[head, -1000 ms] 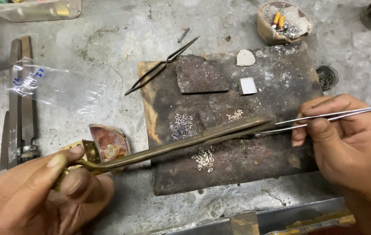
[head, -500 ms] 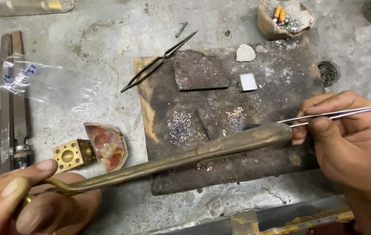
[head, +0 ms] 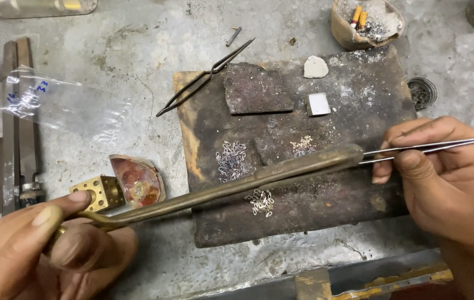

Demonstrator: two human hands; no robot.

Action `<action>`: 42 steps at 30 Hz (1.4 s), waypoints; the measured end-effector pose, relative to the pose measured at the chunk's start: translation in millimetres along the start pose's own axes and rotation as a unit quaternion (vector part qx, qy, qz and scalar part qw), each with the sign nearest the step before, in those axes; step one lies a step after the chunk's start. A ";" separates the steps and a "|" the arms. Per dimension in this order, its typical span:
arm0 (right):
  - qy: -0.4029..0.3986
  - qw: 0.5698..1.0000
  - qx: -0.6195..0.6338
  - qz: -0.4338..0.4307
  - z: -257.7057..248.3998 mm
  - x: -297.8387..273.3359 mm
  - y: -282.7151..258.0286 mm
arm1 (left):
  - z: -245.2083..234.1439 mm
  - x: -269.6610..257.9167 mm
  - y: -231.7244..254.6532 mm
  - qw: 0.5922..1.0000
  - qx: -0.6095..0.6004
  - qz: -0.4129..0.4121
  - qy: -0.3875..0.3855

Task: Soldering small metal rings together using a handheld torch and tweezers on a soldering block.

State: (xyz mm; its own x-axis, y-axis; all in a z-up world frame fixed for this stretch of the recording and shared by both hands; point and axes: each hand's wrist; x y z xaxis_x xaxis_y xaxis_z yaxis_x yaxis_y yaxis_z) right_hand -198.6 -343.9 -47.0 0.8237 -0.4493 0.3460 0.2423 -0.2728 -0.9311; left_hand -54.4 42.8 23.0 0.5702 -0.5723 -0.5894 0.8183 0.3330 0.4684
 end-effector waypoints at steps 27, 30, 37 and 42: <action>-0.001 1.000 -0.002 -0.017 1.5 0.5 -0.2 | -16.6 32.8 -30.7 0.367 0.621 0.657 0.218; 0.001 1.000 -0.014 -0.006 0.4 0.4 0.9 | -18.0 34.8 -29.0 0.380 0.637 0.635 0.215; 0.000 1.000 0.008 -0.007 -1.9 -0.1 3.2 | -5.8 18.9 -31.3 0.376 0.656 0.621 0.205; 0.010 1.000 -0.009 -0.009 0.3 -0.8 1.1 | -3.5 21.9 -29.0 0.380 0.668 0.613 0.185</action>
State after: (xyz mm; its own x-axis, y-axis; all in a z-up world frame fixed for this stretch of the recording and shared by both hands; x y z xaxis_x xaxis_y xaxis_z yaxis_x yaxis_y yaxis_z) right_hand -198.9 -343.6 -48.3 0.8088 -0.4606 0.3657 0.2482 -0.2964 -0.9223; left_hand -65.3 23.3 -5.8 0.6371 -0.3741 0.6739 -0.7038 -0.6388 0.3108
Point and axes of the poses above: each hand's wrist, its own x-axis towards the middle knuckle, its own z-axis out of the palm, y = z × x, and after that the axes turned 6 degrees about -z, right-handed
